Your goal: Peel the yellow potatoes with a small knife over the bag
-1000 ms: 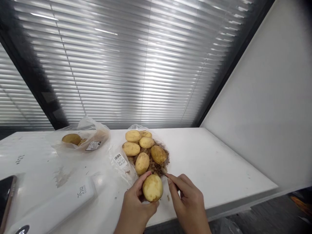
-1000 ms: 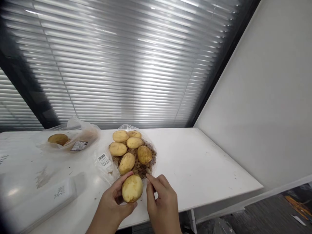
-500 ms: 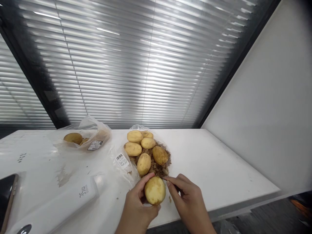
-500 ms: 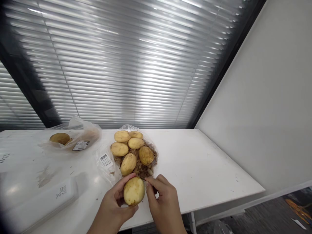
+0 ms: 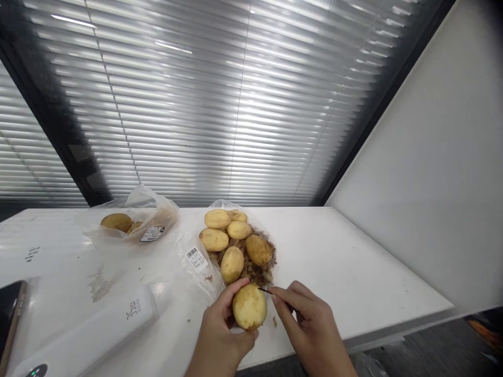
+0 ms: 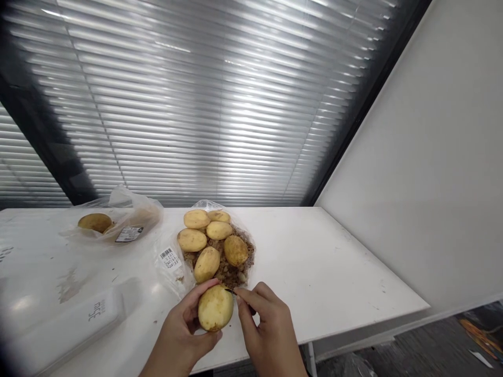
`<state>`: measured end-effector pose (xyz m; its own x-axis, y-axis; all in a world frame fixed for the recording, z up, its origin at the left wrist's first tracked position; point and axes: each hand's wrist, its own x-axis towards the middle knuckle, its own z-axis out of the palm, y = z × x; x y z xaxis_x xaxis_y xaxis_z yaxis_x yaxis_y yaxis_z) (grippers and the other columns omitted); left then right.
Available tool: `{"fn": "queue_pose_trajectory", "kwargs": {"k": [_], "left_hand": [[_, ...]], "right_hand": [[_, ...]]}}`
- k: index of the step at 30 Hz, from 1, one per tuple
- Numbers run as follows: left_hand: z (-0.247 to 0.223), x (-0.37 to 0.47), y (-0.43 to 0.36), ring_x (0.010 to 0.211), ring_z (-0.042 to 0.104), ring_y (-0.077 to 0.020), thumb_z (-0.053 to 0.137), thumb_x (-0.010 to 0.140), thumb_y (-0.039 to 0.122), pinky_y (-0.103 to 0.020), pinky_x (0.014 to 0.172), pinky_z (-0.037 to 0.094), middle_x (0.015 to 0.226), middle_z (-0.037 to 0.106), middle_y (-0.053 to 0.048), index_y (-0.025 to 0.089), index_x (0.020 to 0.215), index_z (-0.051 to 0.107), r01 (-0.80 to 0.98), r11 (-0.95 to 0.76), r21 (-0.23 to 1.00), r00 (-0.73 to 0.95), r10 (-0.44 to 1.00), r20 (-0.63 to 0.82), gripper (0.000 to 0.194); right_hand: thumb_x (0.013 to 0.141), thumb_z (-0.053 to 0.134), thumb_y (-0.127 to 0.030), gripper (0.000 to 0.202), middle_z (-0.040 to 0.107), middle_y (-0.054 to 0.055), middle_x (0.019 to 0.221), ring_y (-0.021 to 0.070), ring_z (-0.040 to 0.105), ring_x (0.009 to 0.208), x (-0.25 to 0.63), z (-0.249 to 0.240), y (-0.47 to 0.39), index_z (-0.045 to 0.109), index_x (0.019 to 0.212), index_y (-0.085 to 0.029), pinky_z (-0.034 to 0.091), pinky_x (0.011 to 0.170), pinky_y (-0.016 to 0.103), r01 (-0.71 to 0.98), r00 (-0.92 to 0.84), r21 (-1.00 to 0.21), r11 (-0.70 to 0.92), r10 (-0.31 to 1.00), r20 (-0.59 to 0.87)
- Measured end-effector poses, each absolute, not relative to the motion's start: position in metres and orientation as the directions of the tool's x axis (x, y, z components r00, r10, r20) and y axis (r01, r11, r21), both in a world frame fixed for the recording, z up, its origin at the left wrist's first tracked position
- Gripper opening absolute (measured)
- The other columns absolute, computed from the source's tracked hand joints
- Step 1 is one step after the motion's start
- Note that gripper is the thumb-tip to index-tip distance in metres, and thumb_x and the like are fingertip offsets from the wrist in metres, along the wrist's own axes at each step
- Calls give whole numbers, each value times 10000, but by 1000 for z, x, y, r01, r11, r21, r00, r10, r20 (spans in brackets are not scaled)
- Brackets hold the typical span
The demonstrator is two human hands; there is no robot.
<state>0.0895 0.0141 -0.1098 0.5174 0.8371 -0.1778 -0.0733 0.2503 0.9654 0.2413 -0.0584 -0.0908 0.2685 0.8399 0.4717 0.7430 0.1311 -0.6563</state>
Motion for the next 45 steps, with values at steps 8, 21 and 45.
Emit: {"fn": "queue_pose_trajectory", "kwargs": {"k": [8, 21, 45], "left_hand": [[-108, 90, 14, 1025, 695, -267, 659, 563, 90, -328, 879, 537, 1181, 746, -129, 122, 1283, 611, -68, 251, 966, 518, 836, -181, 723], [-110, 87, 13, 1087, 682, -267, 665, 600, 75, -322, 912, 538, 1236, 725, -133, 129, 1314, 601, -65, 218, 974, 530, 835, -151, 718], [-115, 89, 10, 947, 702, -233, 689, 578, 106, -298, 855, 549, 1115, 750, -88, 166, 1285, 633, -73, 187, 980, 478, 869, -131, 713]], "right_hand": [[969, 522, -227, 278, 557, 12, 669, 119, 558, 584, 242, -94, -57, 786, 1022, -159, 448, 531, 191, 736, 277, -667, 116, 847, 454], [983, 484, -272, 319, 603, 33, 697, 145, 604, 619, 246, -100, -48, 774, 1026, -146, 476, 571, 229, 738, 368, -674, 28, 821, 436], [912, 498, -263, 274, 754, 71, 929, 189, 693, 765, 280, -104, -32, 750, 1001, -202, 539, 706, 301, 766, 334, -637, -83, 899, 284]]}}
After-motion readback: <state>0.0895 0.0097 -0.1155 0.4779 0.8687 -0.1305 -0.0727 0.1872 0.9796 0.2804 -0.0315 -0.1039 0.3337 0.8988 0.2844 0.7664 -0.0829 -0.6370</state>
